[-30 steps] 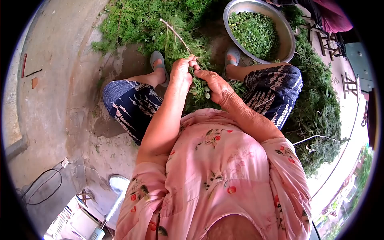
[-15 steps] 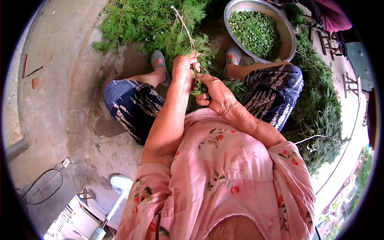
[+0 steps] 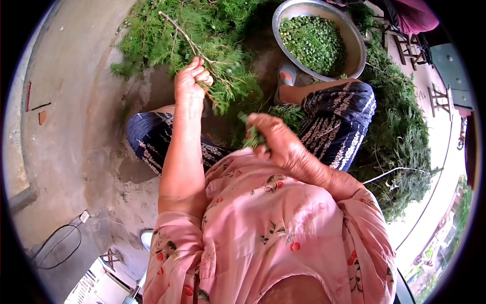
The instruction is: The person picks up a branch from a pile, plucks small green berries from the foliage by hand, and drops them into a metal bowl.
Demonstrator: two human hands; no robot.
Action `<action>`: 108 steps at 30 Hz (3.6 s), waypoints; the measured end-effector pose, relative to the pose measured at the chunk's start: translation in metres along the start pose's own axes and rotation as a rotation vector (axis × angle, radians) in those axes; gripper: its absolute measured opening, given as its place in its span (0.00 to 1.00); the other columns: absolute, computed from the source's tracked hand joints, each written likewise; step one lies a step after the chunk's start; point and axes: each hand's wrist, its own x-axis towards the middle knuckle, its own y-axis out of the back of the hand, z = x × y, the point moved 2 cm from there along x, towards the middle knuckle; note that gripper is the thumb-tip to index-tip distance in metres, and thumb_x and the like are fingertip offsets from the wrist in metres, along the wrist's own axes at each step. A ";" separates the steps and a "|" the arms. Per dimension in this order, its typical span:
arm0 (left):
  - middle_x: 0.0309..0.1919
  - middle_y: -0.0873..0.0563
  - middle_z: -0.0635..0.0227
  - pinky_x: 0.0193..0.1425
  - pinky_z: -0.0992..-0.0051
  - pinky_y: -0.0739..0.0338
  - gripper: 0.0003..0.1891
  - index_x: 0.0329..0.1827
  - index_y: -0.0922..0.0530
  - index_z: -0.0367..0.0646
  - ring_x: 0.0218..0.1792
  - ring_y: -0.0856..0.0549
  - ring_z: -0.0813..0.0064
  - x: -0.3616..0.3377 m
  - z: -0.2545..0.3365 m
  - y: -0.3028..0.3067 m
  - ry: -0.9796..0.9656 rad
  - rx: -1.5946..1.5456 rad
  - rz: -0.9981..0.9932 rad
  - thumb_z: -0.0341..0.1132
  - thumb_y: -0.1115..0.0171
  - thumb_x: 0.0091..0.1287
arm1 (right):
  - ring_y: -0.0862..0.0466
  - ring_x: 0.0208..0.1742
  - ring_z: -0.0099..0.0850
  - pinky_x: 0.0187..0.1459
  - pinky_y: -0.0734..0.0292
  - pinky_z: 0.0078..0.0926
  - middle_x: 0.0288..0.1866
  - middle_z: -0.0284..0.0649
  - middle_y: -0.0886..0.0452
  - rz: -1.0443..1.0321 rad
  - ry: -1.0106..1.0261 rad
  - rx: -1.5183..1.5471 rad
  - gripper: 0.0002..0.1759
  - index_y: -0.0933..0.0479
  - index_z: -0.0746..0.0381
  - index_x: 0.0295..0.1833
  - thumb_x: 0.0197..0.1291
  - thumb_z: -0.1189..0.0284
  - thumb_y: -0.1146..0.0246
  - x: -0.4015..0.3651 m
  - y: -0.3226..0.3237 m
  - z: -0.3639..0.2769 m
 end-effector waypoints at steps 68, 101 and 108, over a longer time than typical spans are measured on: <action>0.30 0.18 0.52 0.35 0.70 0.20 0.09 0.36 0.23 0.34 0.31 0.17 0.62 -0.108 -0.034 -0.061 -0.797 1.936 -0.207 0.18 0.51 0.56 | 0.20 0.36 0.29 0.45 0.27 0.25 0.36 0.48 0.19 0.127 0.522 -1.176 0.21 0.22 0.62 0.46 0.51 0.59 0.39 0.083 0.030 -0.093; 0.30 0.20 0.68 0.39 0.77 0.33 0.15 0.33 0.21 0.36 0.30 0.25 0.76 -0.039 -0.050 -0.009 -0.247 0.582 0.075 0.42 0.35 0.54 | 0.25 0.25 0.25 0.23 0.29 0.22 0.38 0.35 0.22 -0.138 0.169 -0.024 0.26 0.31 0.57 0.55 0.58 0.50 0.45 0.069 0.042 -0.035; 0.27 0.21 0.70 0.37 0.77 0.33 0.12 0.34 0.22 0.35 0.29 0.26 0.78 -0.039 -0.053 -0.002 -0.333 0.421 0.251 0.36 0.34 0.55 | 0.20 0.29 0.27 0.27 0.24 0.23 0.39 0.40 0.20 -0.344 0.182 -0.153 0.23 0.28 0.65 0.48 0.56 0.58 0.41 0.066 0.041 -0.039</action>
